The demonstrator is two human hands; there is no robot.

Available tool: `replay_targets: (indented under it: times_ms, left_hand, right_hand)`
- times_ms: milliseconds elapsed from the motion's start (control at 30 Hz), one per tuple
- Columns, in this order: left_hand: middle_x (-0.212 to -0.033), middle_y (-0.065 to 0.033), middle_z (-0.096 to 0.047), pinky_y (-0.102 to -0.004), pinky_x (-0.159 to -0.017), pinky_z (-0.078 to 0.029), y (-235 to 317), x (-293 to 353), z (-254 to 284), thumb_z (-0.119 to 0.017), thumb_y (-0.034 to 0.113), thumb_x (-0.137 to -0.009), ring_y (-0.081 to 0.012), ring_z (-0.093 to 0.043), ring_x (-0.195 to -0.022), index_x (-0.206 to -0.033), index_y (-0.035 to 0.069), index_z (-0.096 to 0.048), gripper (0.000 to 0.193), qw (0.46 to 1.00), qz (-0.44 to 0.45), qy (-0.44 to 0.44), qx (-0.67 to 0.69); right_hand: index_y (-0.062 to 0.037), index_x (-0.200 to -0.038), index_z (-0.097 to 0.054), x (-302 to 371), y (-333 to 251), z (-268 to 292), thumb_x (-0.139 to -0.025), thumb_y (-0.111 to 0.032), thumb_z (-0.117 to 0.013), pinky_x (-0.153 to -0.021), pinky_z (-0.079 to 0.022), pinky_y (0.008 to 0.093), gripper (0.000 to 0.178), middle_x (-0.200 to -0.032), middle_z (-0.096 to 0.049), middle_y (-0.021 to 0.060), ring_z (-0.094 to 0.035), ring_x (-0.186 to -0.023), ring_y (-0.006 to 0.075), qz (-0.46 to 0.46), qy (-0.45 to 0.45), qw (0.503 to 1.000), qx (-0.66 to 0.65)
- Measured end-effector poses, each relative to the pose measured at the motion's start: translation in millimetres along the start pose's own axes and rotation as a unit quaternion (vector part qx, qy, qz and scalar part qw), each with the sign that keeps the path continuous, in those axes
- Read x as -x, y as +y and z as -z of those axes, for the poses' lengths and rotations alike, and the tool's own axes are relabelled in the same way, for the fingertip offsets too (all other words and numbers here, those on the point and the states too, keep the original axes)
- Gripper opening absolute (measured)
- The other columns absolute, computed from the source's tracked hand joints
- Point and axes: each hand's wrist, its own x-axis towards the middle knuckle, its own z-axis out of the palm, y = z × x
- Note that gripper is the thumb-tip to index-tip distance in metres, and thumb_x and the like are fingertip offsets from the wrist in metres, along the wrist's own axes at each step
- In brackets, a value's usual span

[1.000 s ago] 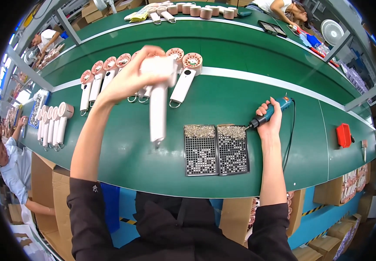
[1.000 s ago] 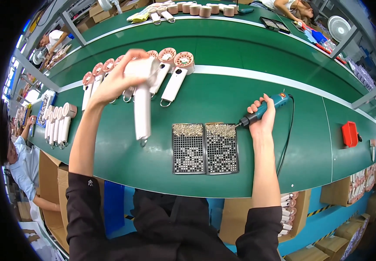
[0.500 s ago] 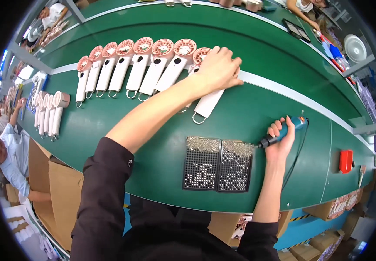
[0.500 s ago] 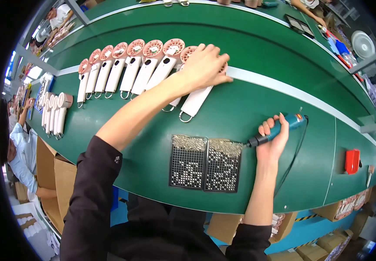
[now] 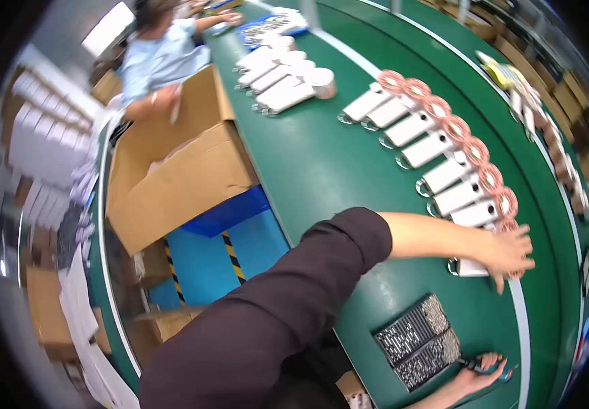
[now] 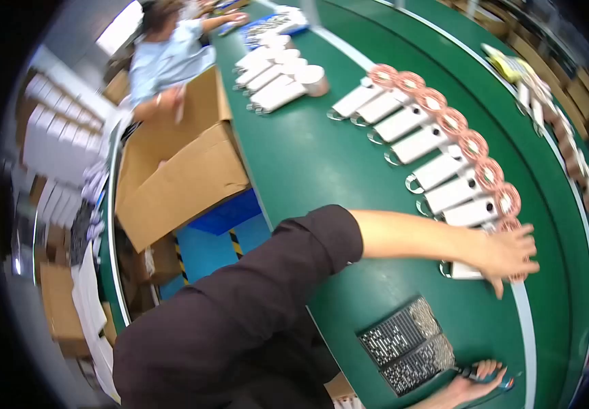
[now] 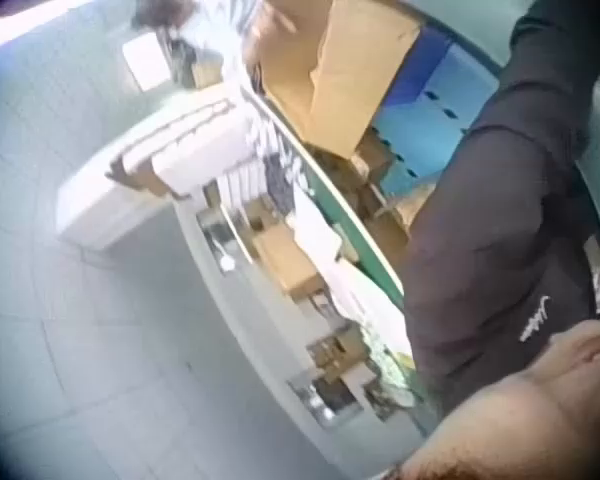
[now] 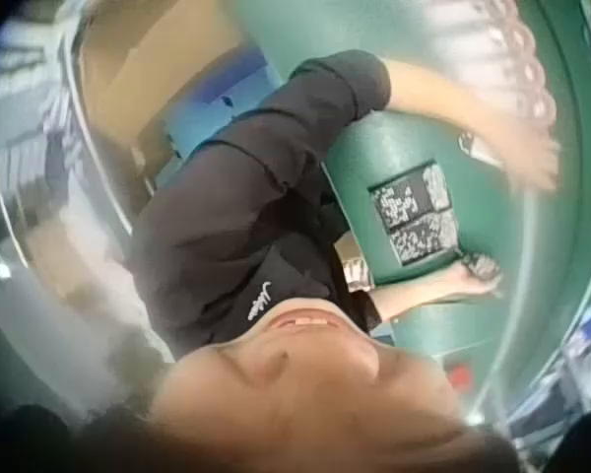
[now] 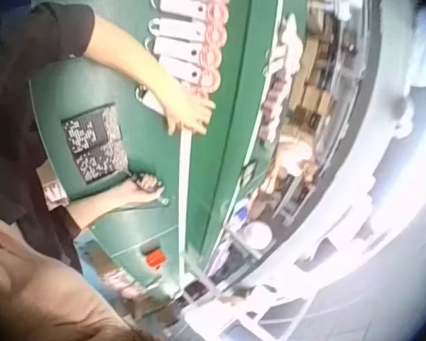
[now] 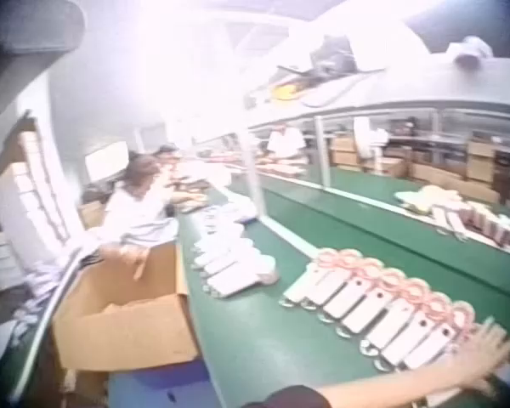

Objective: Assembling handheld portable fans using an electric screwdriver on a production line.

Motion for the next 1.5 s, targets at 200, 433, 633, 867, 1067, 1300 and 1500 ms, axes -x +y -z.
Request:
replay_targets:
  times_ms: [200, 433, 633, 867, 1067, 1300, 1500]
  left_hand:
    - [-0.089, -0.0124, -0.054, -0.0380, -0.080, -0.039, 30.4, 40.3, 121.4, -0.063, 0.027, -0.080, -0.0279, -0.051, -0.089, -0.096, 0.001, -0.055, 0.031, 0.986, 0.133, 0.058, 0.080]
    - [-0.083, -0.0148, -0.061, -0.0413, -0.073, -0.046, 60.8, 183.5, 240.8, -0.057, 0.017, -0.084, -0.0330, -0.058, -0.081, -0.081, 0.002, -0.059, 0.015, 0.907, 0.362, 0.200, -0.076]
    - [-0.132, -0.0125, -0.046, -0.0448, -0.107, -0.026, 160.4, 307.8, 251.9, -0.049, 0.016, -0.090, -0.0315, -0.036, -0.128, -0.118, 0.006, -0.054, 0.030, 0.858, 0.487, 0.050, -0.153]
    - [-0.106, -0.0235, -0.062, -0.0416, -0.088, -0.044, 200.3, 443.0, 160.6, -0.040, 0.040, -0.091, -0.0376, -0.057, -0.102, -0.111, -0.003, -0.058, 0.050, 0.659, 0.716, -0.165, 0.160]
    - [-0.122, -0.0164, -0.056, -0.0451, -0.094, -0.043, 212.1, 418.3, 211.3, -0.035, 0.066, -0.086, -0.0320, -0.056, -0.108, -0.121, 0.006, -0.057, 0.073, 0.485, 0.796, -0.173, 0.318]
    - [-0.138, -0.0130, -0.042, -0.0369, -0.105, -0.031, 232.2, 429.8, 197.4, -0.033, 0.068, -0.087, -0.0255, -0.039, -0.127, -0.133, 0.002, -0.044, 0.081, 0.415, 0.744, 0.039, 0.522]
    - [-0.142, -0.0069, -0.037, -0.0341, -0.101, -0.036, 218.1, 485.7, 142.5, -0.032, 0.053, -0.095, -0.0194, -0.039, -0.125, -0.144, 0.014, -0.028, 0.062, 0.413, 0.721, 0.069, 0.553]
  right_hand:
    - [-0.0140, -0.067, -0.048, 4.8, 14.4, -24.8, -0.081, -0.020, -0.059, -0.050, -0.032, 0.0253, 0.018, -0.058, -0.042, -0.0007, -0.046, -0.055, 0.0125, 0.022, 0.004, 0.990, 0.136]
    - [-0.0043, -0.082, -0.039, -16.2, 6.3, -2.4, -0.088, -0.008, -0.056, -0.050, -0.037, 0.0247, 0.018, -0.069, -0.035, 0.0028, -0.036, -0.055, 0.0122, -0.017, 0.010, 0.999, -0.033]
    - [-0.0046, -0.084, -0.041, -25.7, 10.5, 1.1, -0.088, -0.011, -0.057, -0.050, -0.036, 0.0242, 0.017, -0.068, -0.035, 0.0016, -0.036, -0.054, 0.0113, 0.017, 0.016, 0.999, -0.033]
    - [-0.0092, -0.075, -0.034, -34.4, 19.1, -5.3, -0.088, -0.011, -0.056, -0.052, -0.035, 0.0255, 0.026, -0.065, -0.029, -0.0002, -0.032, -0.057, 0.0122, -0.011, 0.002, 1.000, -0.001]
    - [-0.0106, -0.069, -0.036, -54.2, 7.8, 8.7, -0.086, -0.018, -0.056, -0.063, -0.039, 0.0267, 0.027, -0.063, -0.041, 0.0012, -0.045, -0.062, 0.0159, 0.026, -0.065, 0.991, 0.115]
    - [-0.0088, -0.089, -0.063, -43.7, 20.7, -3.1, -0.067, -0.025, -0.064, -0.071, -0.043, 0.0435, 0.027, -0.087, -0.062, 0.0086, -0.056, -0.082, 0.0280, 0.094, 0.075, 0.978, 0.172]
    - [-0.0068, -0.100, -0.062, -11.2, 46.8, -30.8, -0.068, -0.020, -0.067, -0.086, -0.043, 0.0469, 0.035, -0.108, -0.060, 0.0135, -0.053, -0.106, 0.0301, 0.126, 0.115, 0.970, 0.172]
